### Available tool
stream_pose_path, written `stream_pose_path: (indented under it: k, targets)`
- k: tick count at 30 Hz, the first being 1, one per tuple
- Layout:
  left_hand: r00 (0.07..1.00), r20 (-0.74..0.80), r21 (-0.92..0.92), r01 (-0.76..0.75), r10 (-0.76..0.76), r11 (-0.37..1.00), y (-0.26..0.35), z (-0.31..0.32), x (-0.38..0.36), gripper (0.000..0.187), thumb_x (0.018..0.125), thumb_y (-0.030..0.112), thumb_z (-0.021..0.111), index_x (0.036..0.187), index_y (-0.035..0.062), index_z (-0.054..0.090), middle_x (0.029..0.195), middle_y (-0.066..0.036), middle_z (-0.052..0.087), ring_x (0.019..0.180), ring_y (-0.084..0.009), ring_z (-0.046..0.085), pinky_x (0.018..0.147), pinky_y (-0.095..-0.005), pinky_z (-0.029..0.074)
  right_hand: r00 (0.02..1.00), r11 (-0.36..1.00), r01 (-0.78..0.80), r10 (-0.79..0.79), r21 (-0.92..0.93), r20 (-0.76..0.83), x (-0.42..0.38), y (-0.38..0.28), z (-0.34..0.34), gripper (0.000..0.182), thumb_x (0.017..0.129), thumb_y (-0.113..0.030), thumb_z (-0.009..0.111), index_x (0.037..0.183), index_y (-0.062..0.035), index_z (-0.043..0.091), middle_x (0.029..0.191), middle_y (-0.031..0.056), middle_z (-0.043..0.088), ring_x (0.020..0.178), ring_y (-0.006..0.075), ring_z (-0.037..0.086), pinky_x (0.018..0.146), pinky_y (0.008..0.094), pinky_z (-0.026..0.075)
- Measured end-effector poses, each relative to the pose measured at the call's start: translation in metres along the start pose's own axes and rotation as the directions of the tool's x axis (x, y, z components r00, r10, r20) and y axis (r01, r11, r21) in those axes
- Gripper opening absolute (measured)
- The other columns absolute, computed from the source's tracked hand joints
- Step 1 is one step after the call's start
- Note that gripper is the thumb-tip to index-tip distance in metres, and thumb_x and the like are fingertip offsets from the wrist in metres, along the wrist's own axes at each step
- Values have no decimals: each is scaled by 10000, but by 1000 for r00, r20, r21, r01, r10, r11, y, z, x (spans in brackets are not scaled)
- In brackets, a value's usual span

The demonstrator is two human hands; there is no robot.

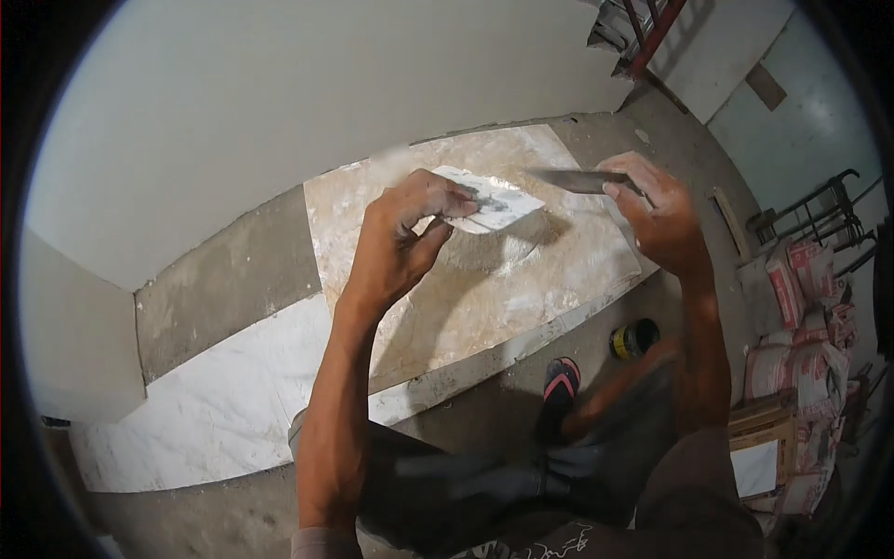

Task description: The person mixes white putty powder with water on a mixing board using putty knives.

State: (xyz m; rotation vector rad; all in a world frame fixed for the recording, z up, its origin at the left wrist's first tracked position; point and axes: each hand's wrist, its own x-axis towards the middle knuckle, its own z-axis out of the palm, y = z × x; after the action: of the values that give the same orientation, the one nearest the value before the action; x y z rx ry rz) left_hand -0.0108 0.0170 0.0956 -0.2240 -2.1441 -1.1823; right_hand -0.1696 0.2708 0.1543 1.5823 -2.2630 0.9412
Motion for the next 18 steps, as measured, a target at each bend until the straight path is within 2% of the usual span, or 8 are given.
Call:
stream_pose_path:
  k: [3,6,9,12,16,18]
  targets:
    - [998,52,63,-22,18,998,-5,-1,-4,290,748,-177,625,924,40,703,994,-85,671,986,-223,653,835,-329,540,983,987,154,-158,52,91,-2,-4,-3,205,827,19,562,1010,8,654,997,148,659,959,308,613,852,389,496]
    - [996,67,96,-60,54,994,-8,0,-5,295,735,-173,638,924,44,702,977,-78,675,985,-228,654,825,-326,543,965,973,201,-177,-113,194,0,-8,5,265,782,61,555,1011,-12,665,1012,132,652,954,281,619,837,369,498]
    - [993,95,147,-78,64,986,-2,4,-6,294,728,-166,648,925,47,699,966,-74,679,976,-227,657,812,-320,545,961,971,230,-216,-64,175,1,6,23,289,787,60,549,1041,-28,655,1001,122,637,964,305,591,844,390,487]
    - [986,127,108,-120,106,987,2,11,-6,313,724,-159,655,939,63,706,971,-75,682,970,-228,659,813,-325,545,953,971,232,-216,-57,213,9,24,38,343,784,59,548,1096,-52,638,1020,118,616,979,315,572,857,406,476]
    - [990,129,37,-61,56,997,9,17,-9,316,738,-158,642,946,69,710,980,-76,685,971,-219,656,835,-330,533,954,969,195,-152,-150,259,19,35,52,338,801,44,547,1116,-57,615,1048,126,595,1015,331,552,871,418,467]
    - [995,66,-17,-75,76,997,12,12,-6,315,721,-146,635,955,56,692,959,-80,689,944,-234,656,838,-339,525,957,960,194,-141,-200,254,21,36,55,308,815,36,542,1102,-52,613,1048,134,589,1028,340,543,871,425,463]
